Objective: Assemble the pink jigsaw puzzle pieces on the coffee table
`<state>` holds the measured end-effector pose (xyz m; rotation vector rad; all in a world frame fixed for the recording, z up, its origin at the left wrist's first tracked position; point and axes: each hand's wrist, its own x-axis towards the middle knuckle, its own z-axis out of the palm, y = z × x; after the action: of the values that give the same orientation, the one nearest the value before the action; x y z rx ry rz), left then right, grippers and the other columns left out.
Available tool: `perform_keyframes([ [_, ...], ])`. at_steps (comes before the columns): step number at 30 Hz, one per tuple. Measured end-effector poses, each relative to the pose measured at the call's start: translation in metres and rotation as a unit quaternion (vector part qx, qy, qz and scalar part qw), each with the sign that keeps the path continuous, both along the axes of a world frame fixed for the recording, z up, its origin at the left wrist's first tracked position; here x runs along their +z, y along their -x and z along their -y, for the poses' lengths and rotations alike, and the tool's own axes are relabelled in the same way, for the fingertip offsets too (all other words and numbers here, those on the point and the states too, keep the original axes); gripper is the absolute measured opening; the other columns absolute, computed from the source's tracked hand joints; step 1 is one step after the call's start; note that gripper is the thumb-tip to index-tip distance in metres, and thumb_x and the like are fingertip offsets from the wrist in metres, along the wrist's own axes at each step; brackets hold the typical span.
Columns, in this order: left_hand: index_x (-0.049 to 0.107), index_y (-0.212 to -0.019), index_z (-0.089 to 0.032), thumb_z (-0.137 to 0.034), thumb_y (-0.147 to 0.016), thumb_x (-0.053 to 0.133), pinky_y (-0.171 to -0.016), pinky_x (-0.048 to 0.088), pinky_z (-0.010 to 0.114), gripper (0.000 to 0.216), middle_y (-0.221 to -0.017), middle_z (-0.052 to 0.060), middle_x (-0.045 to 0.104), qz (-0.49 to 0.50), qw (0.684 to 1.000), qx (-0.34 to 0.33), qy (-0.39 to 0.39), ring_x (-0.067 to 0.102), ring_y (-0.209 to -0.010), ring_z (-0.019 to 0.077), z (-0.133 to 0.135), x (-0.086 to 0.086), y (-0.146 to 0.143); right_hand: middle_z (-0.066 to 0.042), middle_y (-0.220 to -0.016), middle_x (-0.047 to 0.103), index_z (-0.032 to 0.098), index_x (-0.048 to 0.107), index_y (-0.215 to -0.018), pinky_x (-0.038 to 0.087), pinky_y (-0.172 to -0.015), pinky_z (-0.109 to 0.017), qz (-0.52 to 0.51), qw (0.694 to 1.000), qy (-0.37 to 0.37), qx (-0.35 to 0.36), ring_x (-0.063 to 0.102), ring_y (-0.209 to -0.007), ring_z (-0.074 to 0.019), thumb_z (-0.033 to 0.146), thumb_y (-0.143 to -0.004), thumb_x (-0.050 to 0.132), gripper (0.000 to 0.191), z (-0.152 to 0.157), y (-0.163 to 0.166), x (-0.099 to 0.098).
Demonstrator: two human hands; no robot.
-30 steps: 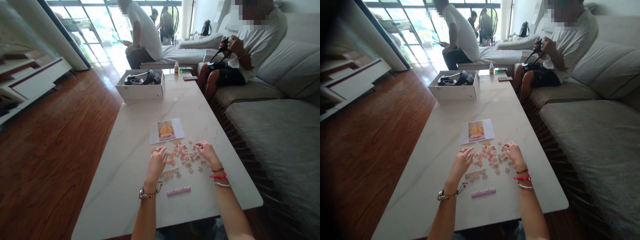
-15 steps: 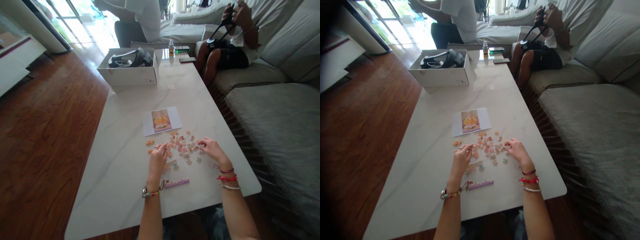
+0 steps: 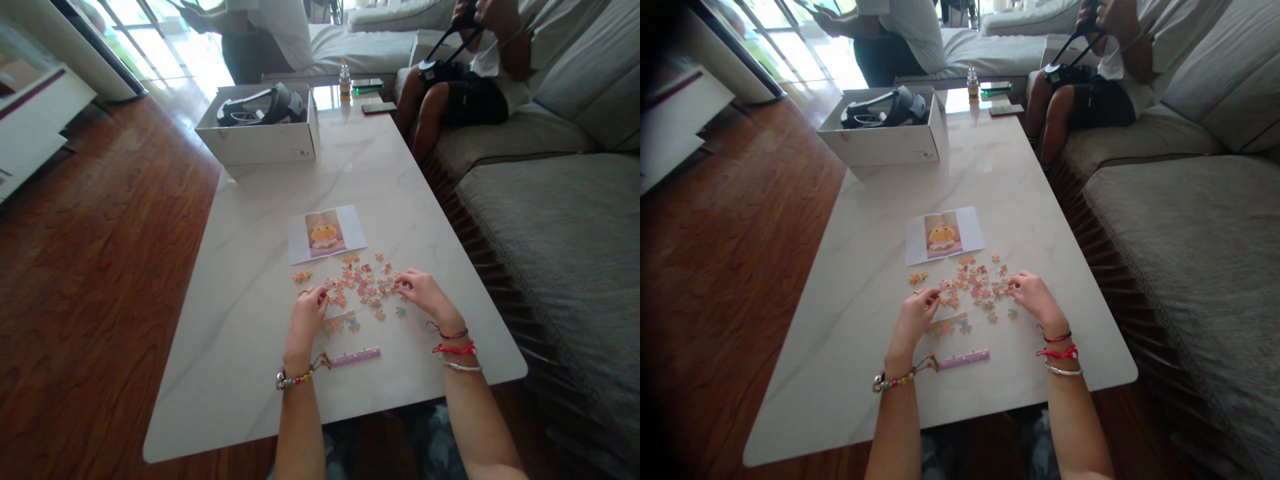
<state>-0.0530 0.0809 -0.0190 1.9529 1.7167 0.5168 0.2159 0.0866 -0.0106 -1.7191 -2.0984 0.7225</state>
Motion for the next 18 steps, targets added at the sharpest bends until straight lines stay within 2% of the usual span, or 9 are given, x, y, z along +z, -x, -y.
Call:
perform_keyframes([
  [2,0.06,-0.085,-0.019,-0.018,-0.078,0.048,-0.069,0.045,0.025,0.015,-0.08,0.003,0.062,0.001,1.0,-0.006,0.004,0.057,-0.071,0.0127,0.001,-0.002,0.002,-0.002,-0.077,0.057,0.018,0.063,-0.077,0.042,-0.067,-0.025,0.013,1.0,-0.008,-0.011,0.054,-0.065,-0.0121,0.02,-0.073,0.058,0.007,0.0,0.0,0.001],
  [6,0.059,-0.08,-0.019,-0.021,-0.079,0.048,-0.068,0.045,0.025,0.012,-0.079,0.003,0.062,0.006,1.0,-0.02,0.013,0.057,-0.07,0.0123,0.004,-0.004,0.006,-0.002,-0.084,0.057,0.02,0.062,-0.084,0.042,-0.071,-0.025,0.005,0.997,0.005,0.077,0.055,-0.074,-0.0131,0.017,-0.071,0.06,0.013,0.003,0.025,-0.003],
  [8,0.059,-0.081,-0.018,-0.022,-0.079,0.047,-0.068,0.045,0.025,0.012,-0.08,0.003,0.062,0.011,1.0,-0.017,0.017,0.057,-0.07,0.012,0.007,-0.003,0.008,-0.003,-0.086,0.057,0.02,0.062,-0.084,0.041,-0.074,-0.025,0.024,0.995,0.008,0.1,0.054,-0.079,-0.0142,0.013,-0.07,0.06,0.016,0.005,0.039,-0.007],
  [14,0.058,-0.077,-0.018,-0.018,-0.075,0.052,-0.063,0.043,0.023,0.006,-0.079,0.002,0.061,0.0,0.999,-0.03,0.042,0.055,-0.066,0.0108,0.019,0.002,0.009,-0.004,-0.082,0.056,0.018,0.058,-0.079,0.041,-0.074,-0.028,0.071,0.991,-0.002,0.116,0.053,-0.079,-0.0159,0.015,-0.073,0.058,0.006,0.009,0.043,-0.012],
  [18,0.057,-0.079,-0.018,-0.018,-0.074,0.053,-0.062,0.042,0.022,0.006,-0.081,0.002,0.06,-0.009,0.999,-0.02,0.038,0.054,-0.064,0.0097,0.029,0.001,0.007,-0.005,-0.082,0.056,0.017,0.058,-0.08,0.041,-0.074,-0.029,0.044,0.992,-0.032,0.112,0.053,-0.081,-0.0168,0.018,-0.077,0.055,0.005,0.015,0.046,-0.004],
])
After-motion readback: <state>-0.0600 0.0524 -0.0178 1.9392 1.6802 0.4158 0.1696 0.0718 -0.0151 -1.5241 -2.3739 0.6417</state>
